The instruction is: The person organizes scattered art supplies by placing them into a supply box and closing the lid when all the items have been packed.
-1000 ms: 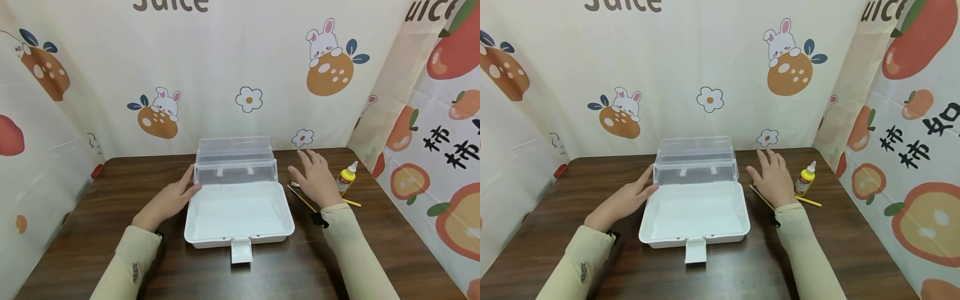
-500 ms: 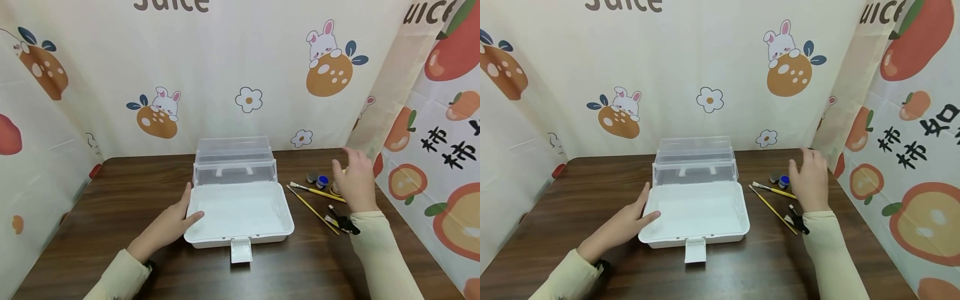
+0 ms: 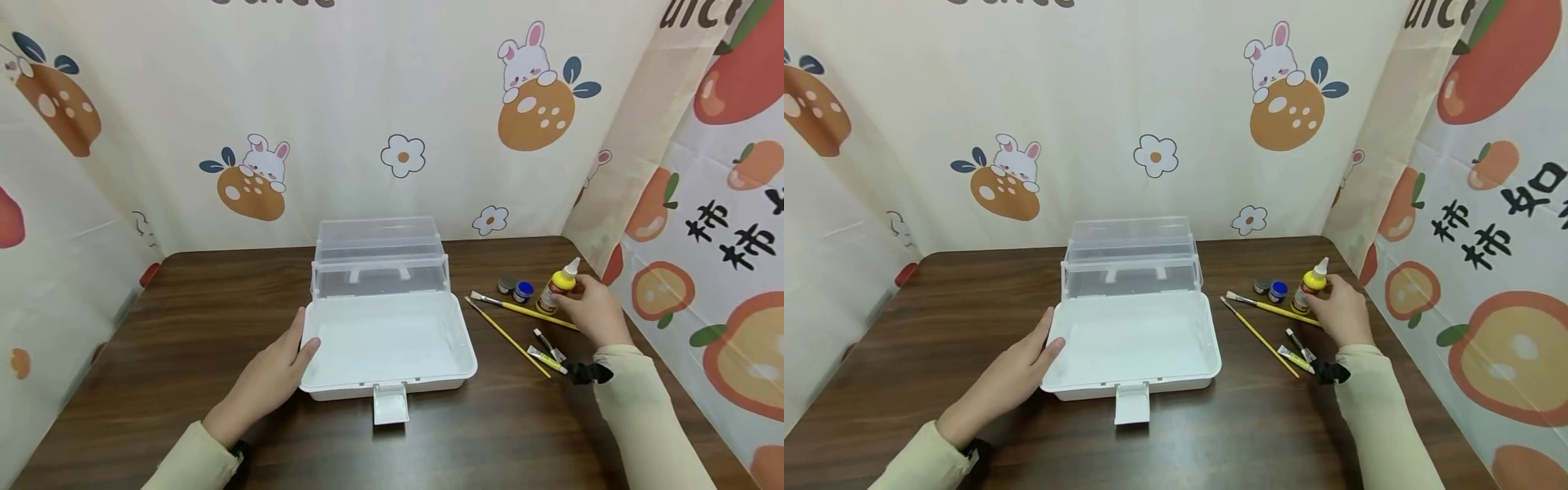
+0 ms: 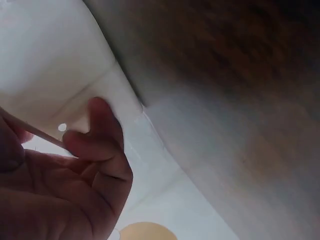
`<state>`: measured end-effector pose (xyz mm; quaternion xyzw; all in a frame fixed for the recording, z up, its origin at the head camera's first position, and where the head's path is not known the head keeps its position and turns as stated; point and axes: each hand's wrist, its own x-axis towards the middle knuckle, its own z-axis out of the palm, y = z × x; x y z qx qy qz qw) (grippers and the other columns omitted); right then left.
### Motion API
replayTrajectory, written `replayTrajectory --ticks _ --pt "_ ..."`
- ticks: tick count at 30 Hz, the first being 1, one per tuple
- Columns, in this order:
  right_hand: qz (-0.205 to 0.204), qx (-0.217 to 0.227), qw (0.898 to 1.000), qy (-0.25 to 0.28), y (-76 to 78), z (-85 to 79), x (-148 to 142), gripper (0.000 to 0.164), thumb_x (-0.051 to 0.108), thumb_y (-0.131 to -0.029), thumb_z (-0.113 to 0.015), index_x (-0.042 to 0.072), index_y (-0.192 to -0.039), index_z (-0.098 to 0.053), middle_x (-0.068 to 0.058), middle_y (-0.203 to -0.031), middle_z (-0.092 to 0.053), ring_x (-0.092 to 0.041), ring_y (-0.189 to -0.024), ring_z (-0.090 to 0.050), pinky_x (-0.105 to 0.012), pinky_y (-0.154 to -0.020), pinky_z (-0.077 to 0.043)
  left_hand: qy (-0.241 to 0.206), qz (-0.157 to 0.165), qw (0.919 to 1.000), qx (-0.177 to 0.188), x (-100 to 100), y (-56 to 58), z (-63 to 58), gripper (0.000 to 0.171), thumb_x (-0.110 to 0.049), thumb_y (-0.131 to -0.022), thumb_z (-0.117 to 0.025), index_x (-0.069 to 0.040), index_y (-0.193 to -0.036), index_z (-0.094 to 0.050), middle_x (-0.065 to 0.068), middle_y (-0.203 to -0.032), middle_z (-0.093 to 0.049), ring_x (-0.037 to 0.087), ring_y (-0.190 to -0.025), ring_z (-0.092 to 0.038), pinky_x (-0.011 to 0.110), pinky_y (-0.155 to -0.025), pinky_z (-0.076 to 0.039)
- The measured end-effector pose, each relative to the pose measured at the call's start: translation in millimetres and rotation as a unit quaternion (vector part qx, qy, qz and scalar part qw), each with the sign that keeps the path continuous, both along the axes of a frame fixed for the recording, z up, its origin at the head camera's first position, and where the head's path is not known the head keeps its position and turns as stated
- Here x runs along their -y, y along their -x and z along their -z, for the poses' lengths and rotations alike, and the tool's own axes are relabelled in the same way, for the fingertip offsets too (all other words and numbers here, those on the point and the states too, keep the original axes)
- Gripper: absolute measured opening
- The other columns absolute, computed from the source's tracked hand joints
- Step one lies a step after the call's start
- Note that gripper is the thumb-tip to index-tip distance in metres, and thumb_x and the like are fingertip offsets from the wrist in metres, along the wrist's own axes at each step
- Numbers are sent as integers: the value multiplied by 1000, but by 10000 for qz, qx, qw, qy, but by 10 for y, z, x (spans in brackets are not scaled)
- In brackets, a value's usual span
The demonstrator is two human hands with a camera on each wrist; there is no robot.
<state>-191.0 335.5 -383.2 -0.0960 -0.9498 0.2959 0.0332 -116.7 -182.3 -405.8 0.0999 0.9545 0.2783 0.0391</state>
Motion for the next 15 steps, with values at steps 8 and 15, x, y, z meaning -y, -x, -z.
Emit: replayTrajectory --ticks 8,15 --pt "-25 -379 9993 -13 77 53 -33 60 38 -97 -63 -12 -130 -50 -34 -118 -59 -43 -96 -58 -49 -76 -50 775 -135 9967 -210 -51 12 -2 65 -39 -108 -35 -1 -158 -18 22 -103 -71 31 -91 -70 46 -68 -52" --pt "22 -550 9985 73 60 49 55 60 37 -97 -65 -12 -130 -52 -34 -118 -61 -45 -100 -60 -54 -80 -52 1199 -123 9924 -265 -63 48 -37 63 -31 -107 -39 1 -157 -19 3 -61 -55 17 -60 -57 35 -52 -42"
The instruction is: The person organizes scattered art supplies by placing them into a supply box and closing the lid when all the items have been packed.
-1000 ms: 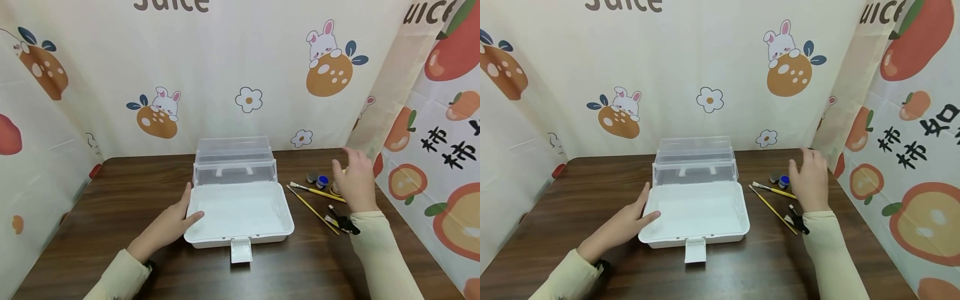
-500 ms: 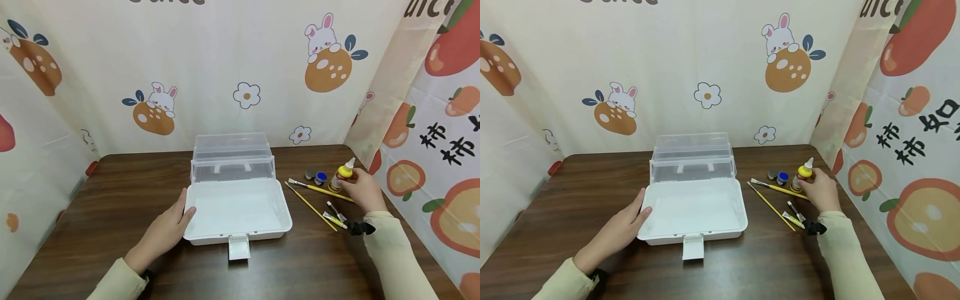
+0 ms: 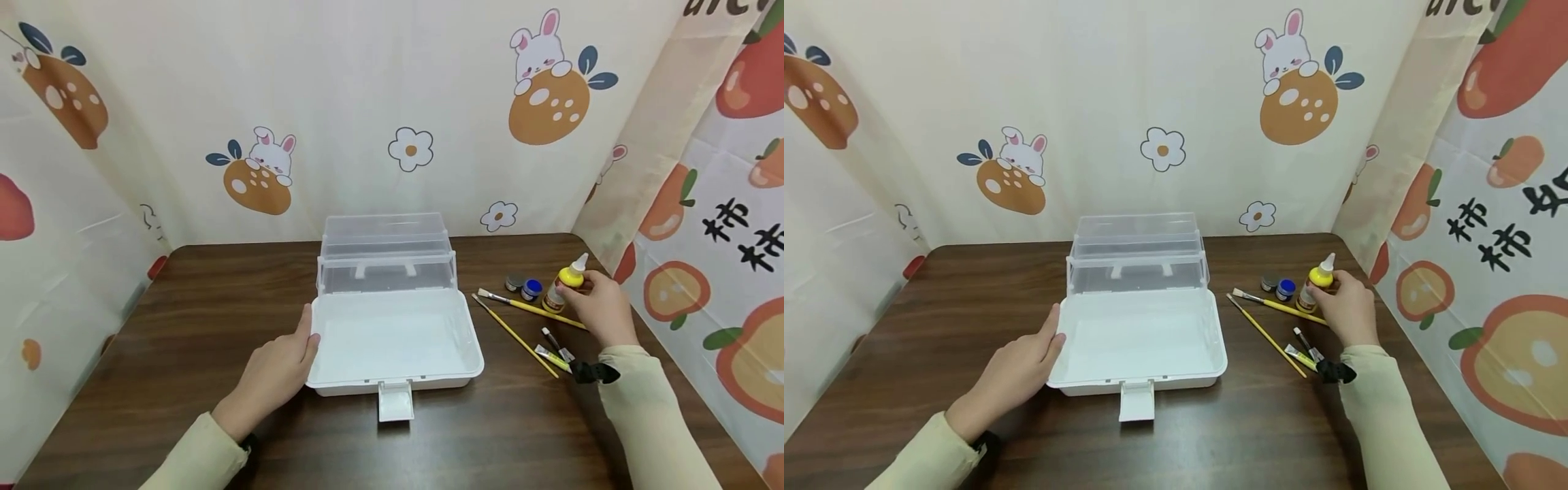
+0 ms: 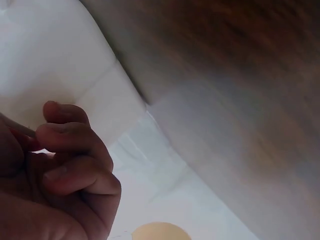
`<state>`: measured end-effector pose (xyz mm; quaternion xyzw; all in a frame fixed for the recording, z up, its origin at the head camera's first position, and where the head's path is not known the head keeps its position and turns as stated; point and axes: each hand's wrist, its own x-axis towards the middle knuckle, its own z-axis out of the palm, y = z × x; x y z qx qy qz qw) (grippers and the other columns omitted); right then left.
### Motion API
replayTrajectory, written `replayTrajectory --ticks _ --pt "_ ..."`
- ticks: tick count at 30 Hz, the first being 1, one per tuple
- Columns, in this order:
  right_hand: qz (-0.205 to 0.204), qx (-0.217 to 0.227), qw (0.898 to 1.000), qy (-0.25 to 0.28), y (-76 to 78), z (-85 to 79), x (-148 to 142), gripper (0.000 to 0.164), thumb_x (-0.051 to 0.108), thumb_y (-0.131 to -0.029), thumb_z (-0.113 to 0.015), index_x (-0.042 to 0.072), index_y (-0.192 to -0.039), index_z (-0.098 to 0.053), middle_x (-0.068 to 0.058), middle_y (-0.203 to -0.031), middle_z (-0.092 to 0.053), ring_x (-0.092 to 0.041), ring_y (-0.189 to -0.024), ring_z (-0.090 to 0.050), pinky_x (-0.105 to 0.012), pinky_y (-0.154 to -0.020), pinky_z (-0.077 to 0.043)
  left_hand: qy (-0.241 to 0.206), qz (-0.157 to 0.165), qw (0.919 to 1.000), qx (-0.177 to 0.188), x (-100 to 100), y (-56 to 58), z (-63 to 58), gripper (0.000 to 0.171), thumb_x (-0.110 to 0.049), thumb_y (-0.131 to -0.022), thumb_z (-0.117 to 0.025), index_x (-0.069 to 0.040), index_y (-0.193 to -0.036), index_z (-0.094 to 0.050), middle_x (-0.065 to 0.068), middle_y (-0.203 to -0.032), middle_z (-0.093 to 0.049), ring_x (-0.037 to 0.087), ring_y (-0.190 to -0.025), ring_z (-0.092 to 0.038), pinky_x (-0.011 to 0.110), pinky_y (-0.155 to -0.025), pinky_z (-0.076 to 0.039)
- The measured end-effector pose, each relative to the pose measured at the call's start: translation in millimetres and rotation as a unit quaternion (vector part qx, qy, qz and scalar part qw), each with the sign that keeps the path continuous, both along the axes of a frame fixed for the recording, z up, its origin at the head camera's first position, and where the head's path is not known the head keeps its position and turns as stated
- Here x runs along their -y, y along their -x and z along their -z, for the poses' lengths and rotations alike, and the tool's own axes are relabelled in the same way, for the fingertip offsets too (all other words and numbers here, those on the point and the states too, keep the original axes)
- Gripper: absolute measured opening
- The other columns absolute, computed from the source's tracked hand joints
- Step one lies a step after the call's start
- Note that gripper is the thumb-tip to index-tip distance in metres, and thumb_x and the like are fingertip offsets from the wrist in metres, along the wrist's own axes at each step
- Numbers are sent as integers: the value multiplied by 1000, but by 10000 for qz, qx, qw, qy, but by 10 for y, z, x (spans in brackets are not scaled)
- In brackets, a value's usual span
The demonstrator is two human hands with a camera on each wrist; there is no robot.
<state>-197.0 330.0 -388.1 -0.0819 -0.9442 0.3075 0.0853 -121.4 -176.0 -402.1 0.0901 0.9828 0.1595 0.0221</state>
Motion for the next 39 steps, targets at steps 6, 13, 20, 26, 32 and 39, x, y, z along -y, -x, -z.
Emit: replayTrajectory --ticks 6,13,20,26,32,39 --pt "-118 -322 9994 82 -88 -174 168 59 38 -96 -66 -7 -132 -54 -31 -118 -63 -45 -104 -61 -57 -86 -50 124 -26 9999 0 0 -18 -18 63 -32 -107 -38 -3 -159 -17 1 -61 -53 14 -57 -51 32 -49 -38" --pt "-489 -720 9962 65 -201 -422 439 55 40 -93 -69 -1 -129 -60 -24 -113 -68 -36 -99 -66 -24 -74 -50 262 58 9994 -224 2 -37 -4 61 -30 -106 -38 -2 -158 -21 -3 -56 -46 13 -50 -44 32 -44 -34" --pt "-822 -816 9926 367 -345 -571 722 52 40 -91 -72 5 -127 -62 -17 -110 -69 -29 -95 -67 -7 -69 -44 316 166 9979 -538 -9 -32 -4 60 -25 -103 -39 -1 -157 -25 -7 -51 -38 10 -44 -28 30 -40 -26" --pt "-1604 -872 9810 649 -432 -645 927 42 33 -90 -75 9 -121 -63 -11 -109 -70 -23 -90 -69 -11 -73 -50 289 118 9983 -501 -21 -41 -13 62 -23 -100 -42 -2 -156 -27 -6 -53 -38 11 -45 -27 30 -39 -26" --pt "-2339 -512 9665 927 -427 -684 1110 36 23 -89 -77 10 -118 -61 -7 -109 -68 -21 -89 -68 -24 -76 -56 307 148 9977 -590 -18 -51 -20 62 -21 -99 -43 -2 -156 -28 -6 -53 -37 10 -45 -25 29 -39 -25" --pt "-3097 -361 9468 796 -455 -577 1337 33 20 -85 -81 15 -113 -64 3 -103 -69 -14 -90 -67 -33 -79 -57 348 224 9974 -592 -23 -38 -32 63 -21 -99 -43 -1 -156 -26 -6 -52 -36 10 -44 -24 28 -39 -23"
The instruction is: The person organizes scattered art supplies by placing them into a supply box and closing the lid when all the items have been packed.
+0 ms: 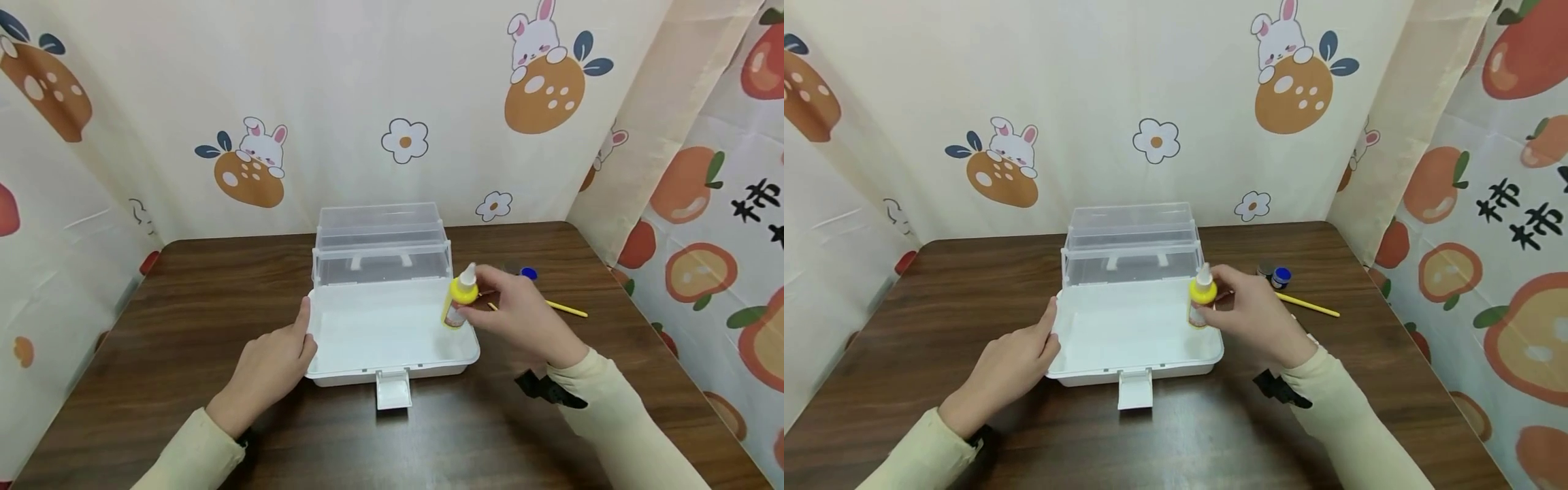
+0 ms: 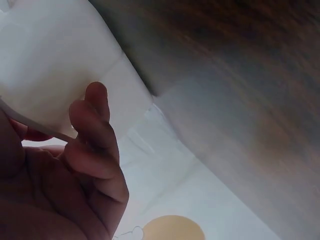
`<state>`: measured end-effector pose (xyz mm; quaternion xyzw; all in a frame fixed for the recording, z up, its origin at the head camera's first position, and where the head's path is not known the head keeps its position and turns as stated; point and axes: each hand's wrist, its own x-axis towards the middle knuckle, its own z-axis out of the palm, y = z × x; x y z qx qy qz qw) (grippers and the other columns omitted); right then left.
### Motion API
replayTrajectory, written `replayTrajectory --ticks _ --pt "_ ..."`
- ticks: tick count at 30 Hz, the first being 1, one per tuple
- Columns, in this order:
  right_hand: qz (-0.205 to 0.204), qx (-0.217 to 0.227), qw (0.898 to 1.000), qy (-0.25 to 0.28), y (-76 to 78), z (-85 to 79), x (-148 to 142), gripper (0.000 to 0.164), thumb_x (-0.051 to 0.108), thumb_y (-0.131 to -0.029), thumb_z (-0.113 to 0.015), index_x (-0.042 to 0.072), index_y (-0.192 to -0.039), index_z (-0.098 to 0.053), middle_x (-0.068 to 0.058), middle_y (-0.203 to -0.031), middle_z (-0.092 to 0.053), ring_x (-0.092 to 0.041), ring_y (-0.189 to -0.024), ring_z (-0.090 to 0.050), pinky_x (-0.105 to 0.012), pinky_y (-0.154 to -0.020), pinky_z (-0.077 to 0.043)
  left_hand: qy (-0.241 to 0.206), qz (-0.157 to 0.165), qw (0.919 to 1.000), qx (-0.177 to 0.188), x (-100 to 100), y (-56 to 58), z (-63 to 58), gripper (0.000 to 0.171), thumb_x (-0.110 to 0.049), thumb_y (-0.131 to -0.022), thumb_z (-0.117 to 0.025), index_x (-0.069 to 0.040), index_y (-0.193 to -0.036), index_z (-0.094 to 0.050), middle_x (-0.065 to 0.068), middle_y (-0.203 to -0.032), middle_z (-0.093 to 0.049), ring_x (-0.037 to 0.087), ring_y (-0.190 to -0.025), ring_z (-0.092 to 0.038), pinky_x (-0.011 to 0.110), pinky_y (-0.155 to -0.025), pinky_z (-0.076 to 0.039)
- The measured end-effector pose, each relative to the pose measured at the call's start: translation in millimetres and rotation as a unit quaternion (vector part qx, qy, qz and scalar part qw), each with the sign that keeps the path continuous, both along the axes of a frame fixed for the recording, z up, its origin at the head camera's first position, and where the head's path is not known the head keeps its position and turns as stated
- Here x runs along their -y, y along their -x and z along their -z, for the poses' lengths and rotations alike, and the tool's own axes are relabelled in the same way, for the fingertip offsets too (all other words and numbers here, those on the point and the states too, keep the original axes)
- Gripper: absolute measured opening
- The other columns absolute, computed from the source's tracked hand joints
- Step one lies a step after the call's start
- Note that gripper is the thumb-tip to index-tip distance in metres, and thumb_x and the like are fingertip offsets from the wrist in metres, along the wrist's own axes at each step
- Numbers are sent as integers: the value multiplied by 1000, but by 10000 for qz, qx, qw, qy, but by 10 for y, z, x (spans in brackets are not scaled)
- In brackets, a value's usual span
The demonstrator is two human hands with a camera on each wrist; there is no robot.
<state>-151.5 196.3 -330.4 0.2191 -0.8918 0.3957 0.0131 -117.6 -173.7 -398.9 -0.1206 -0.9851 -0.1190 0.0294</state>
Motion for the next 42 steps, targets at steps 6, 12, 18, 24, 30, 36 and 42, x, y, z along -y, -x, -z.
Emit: replayTrajectory --ticks 6,12,18,24,30,36,42 --pt "-183 218 9968 -744 -36 87 169 41 29 -83 -82 15 -117 -65 7 -99 -68 -16 -89 -65 -33 -76 -55 5 47 10000 71 -18 20 -16 63 -21 -99 -43 1 -156 -26 -6 -51 -37 10 -43 -26 28 -39 -23" --pt "-281 120 9895 -1415 -49 168 288 40 27 -84 -81 9 -117 -66 5 -95 -70 -15 -85 -65 -31 -73 -53 -87 69 9996 258 1 28 -45 62 -23 -101 -43 0 -156 -26 -5 -51 -39 11 -43 -28 29 -40 -25" --pt "-447 -91 9808 -1895 -46 270 376 41 26 -83 -82 9 -117 -67 5 -94 -70 -12 -81 -63 -29 -73 -52 -365 22 9986 378 79 0 -102 61 -29 -103 -47 -2 -155 -32 19 -108 -71 26 -71 -65 37 -48 -40" --pt "-588 -360 9734 -2185 -58 308 505 34 25 -84 -80 10 -112 -68 7 -88 -67 -10 -74 -57 -28 -69 -48 -353 88 9980 518 87 -15 -147 61 -30 -103 -50 1 -153 -35 17 -105 -71 25 -78 -67 35 -50 -42" --pt "-882 -778 9601 -2538 -23 309 649 21 28 -88 -77 15 -100 -65 8 -76 -59 -10 -67 -49 -26 -61 -43 -246 15 9981 562 120 -34 -212 63 -30 -99 -57 2 -150 -39 -3 -59 -46 13 -51 -42 32 -43 -32" --pt "-1005 -954 9470 -2899 -7 291 693 28 29 -88 -77 12 -107 -66 5 -83 -66 -10 -69 -53 -27 -63 -47 -418 68 9979 483 129 -6 -203 58 -29 -100 -57 2 -148 -44 2 -61 -52 16 -52 -44 33 -44 -33" --pt "-1111 -1021 9395 -3074 17 278 722 23 28 -87 -79 15 -102 -67 6 -85 -67 -9 -72 -56 -28 -67 -51 -382 194 9980 472 64 24 -179 55 -24 -103 -51 6 -147 -42 17 -81 -67 21 -64 -58 34 -47 -38"
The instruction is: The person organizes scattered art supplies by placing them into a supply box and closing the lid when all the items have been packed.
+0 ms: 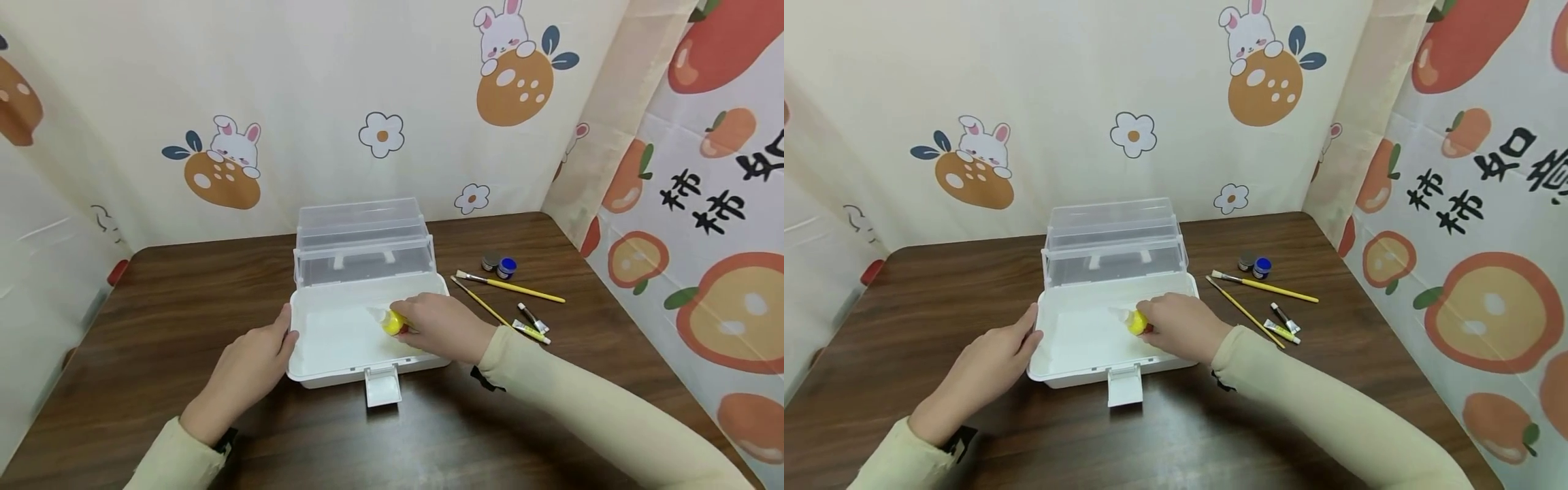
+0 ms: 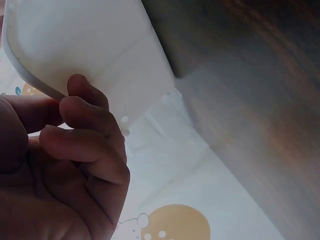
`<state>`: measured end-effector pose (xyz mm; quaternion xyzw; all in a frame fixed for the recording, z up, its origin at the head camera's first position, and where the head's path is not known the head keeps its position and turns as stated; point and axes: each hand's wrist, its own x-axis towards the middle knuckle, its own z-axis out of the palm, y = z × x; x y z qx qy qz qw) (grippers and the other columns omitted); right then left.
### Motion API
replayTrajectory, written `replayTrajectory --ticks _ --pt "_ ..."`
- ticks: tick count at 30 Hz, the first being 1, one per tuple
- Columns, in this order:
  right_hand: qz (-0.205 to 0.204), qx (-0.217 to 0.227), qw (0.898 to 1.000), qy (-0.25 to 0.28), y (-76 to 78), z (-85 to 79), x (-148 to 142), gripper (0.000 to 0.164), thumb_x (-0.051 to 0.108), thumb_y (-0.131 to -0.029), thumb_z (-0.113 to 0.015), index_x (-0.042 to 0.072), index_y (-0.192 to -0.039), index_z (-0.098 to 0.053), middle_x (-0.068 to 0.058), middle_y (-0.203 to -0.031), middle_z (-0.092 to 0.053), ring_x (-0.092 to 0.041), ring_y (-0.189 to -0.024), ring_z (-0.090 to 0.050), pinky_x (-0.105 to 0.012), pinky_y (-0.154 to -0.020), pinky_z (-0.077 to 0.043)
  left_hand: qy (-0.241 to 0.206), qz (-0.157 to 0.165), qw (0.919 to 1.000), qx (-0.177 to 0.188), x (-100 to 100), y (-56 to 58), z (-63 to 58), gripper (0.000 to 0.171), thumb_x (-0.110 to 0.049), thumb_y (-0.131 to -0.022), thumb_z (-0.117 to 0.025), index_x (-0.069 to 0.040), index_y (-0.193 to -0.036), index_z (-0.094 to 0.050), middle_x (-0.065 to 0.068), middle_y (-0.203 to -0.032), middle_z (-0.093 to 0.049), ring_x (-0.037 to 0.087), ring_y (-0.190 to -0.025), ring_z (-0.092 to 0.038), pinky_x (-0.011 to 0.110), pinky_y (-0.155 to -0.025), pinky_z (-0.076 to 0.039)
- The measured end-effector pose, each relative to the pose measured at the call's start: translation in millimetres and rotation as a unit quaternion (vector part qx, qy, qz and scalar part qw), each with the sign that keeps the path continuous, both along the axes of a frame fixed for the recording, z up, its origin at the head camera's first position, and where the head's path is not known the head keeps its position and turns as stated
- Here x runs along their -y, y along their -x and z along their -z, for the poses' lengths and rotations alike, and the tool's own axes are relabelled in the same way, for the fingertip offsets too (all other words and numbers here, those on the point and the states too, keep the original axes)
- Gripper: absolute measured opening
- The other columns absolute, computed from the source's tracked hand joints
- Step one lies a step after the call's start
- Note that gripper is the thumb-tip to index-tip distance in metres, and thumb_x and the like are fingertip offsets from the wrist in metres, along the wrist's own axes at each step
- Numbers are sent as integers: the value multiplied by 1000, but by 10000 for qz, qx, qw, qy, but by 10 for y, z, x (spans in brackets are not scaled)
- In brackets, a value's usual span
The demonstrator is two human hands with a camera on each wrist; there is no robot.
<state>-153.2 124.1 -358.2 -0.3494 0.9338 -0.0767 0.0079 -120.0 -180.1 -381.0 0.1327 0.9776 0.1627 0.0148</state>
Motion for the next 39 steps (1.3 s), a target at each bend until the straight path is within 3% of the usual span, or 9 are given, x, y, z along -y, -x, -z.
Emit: replayTrajectory --ticks 3,6,14,25,30,39 --pt "-147 72 9997 -155 37 -5 78 19 29 -88 -77 16 -98 -67 7 -83 -66 -9 -71 -55 -28 -68 -51 69 0 10000 15 -11 -9 -22 54 -24 -103 -51 5 -148 -41 3 -61 -50 17 -54 -46 32 -44 -34" --pt "-211 198 9990 -349 66 -10 164 16 28 -89 -76 17 -95 -67 7 -81 -66 -9 -70 -55 -29 -68 -51 176 23 9998 -33 -7 -27 -44 53 -23 -103 -51 5 -148 -42 -1 -58 -45 15 -52 -43 32 -43 -33" --pt "-365 104 9970 -679 40 -31 314 15 23 -86 -77 16 -82 -65 8 -66 -55 -13 -64 -50 -30 -65 -47 447 151 9989 28 -34 19 -63 55 -23 -102 -54 6 -147 -41 3 -62 -54 16 -55 -49 33 -45 -35" --pt "-696 -273 9905 -1153 58 50 458 16 14 -81 -76 16 -71 -64 3 -67 -60 -16 -65 -55 -31 -63 -49 532 203 9984 39 -103 25 -70 54 -19 -102 -53 9 -146 -41 11 -70 -62 19 -58 -54 34 -45 -36" --pt "-711 -194 9880 -1357 59 20 511 15 15 -81 -77 16 -73 -64 2 -70 -61 -16 -65 -56 -31 -62 -49 596 163 9981 23 -117 24 -68 53 -19 -102 -53 9 -145 -42 18 -86 -70 24 -64 -63 36 -45 -38" --pt "-652 -116 9821 -1763 77 38 619 11 24 -86 -77 18 -82 -68 3 -74 -63 -14 -65 -55 -31 -60 -51 543 -22 9985 56 -84 -28 -25 56 -21 -103 -48 6 -150 -36 16 -77 -66 20 -58 -57 35 -44 -36"
